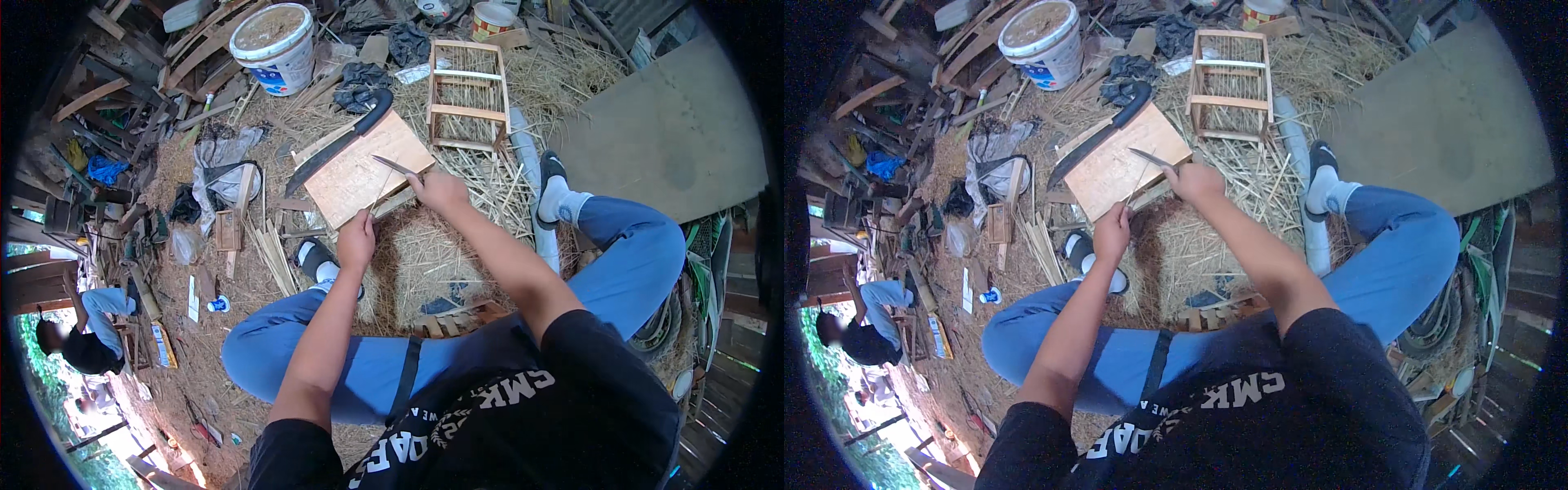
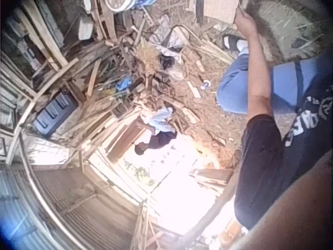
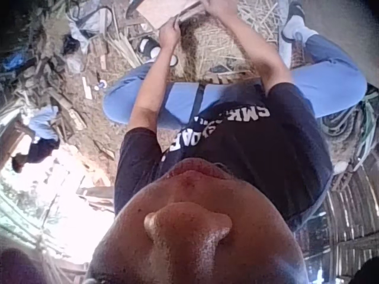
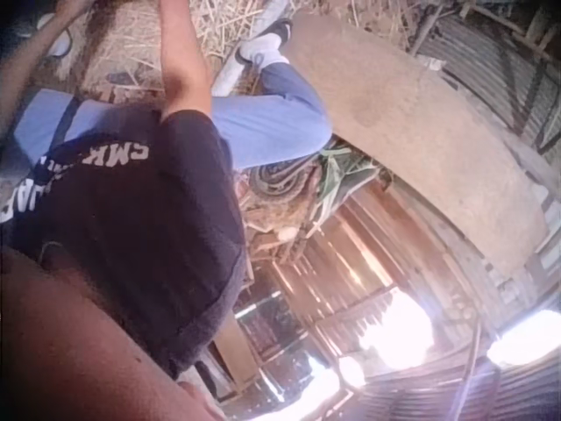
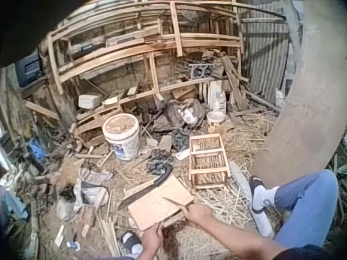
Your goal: The person uses a knife to shave and sharpen a thin bamboo stick while holding it against a wooden block. They repeatedly scrape the knife along the stick to smooth the surface and refine the ends, rotating the stick occasionally to ensure an even finish.
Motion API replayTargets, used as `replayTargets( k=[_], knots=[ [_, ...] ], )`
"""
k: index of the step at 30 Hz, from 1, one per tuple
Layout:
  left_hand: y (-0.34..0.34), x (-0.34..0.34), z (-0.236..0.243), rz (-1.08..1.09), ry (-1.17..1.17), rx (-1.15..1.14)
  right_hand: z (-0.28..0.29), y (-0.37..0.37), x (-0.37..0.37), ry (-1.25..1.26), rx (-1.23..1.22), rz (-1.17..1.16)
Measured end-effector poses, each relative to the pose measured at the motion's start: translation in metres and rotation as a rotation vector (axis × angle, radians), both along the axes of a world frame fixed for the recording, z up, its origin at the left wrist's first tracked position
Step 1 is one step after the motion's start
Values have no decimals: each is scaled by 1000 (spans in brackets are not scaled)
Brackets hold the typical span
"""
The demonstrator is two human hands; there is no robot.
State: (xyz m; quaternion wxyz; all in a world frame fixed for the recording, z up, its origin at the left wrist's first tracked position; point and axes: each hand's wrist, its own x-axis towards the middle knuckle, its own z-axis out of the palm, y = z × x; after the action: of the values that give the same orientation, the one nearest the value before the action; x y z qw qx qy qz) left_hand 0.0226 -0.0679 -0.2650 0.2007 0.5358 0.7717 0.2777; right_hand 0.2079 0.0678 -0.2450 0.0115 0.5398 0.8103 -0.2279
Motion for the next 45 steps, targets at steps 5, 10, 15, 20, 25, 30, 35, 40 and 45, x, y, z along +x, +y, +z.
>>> replayTargets(
  k=[5, 10, 15, 20, 25, 30, 35, 40, 45],
  knots=[
    [1, -1, 0, -21, -10, -48, -7, -10, 1, -72, 41, 249],
    [4, -8, -7, -44, -139, -43, 12, -11, -6, -15, 1, 96],
    [6, -10, -12, -65, -135, -33, 21, -7, -5, -52, 2, 113],
    [10, -8, -6, -77, -122, -44, 3, 26, 6, -15, -124, -199],
    [2, -12, -15, -51, -92, -29, 14, -13, 8, -77, 161, 263],
    [2, -8, -10, -25, -104, -20, 8, -10, 3, -95, -72, 47],
    [8, -5, -1, -32, -75, -36, -2, 2, -1, 19, -6, -40],
    [2, -7, -6, -8, -63, -46, 18, -10, 1, 74, 148, 86],
    [2, -4, -7, -3, -53, -11, 22, -11, 3, -98, 17, 271]
  ],
)
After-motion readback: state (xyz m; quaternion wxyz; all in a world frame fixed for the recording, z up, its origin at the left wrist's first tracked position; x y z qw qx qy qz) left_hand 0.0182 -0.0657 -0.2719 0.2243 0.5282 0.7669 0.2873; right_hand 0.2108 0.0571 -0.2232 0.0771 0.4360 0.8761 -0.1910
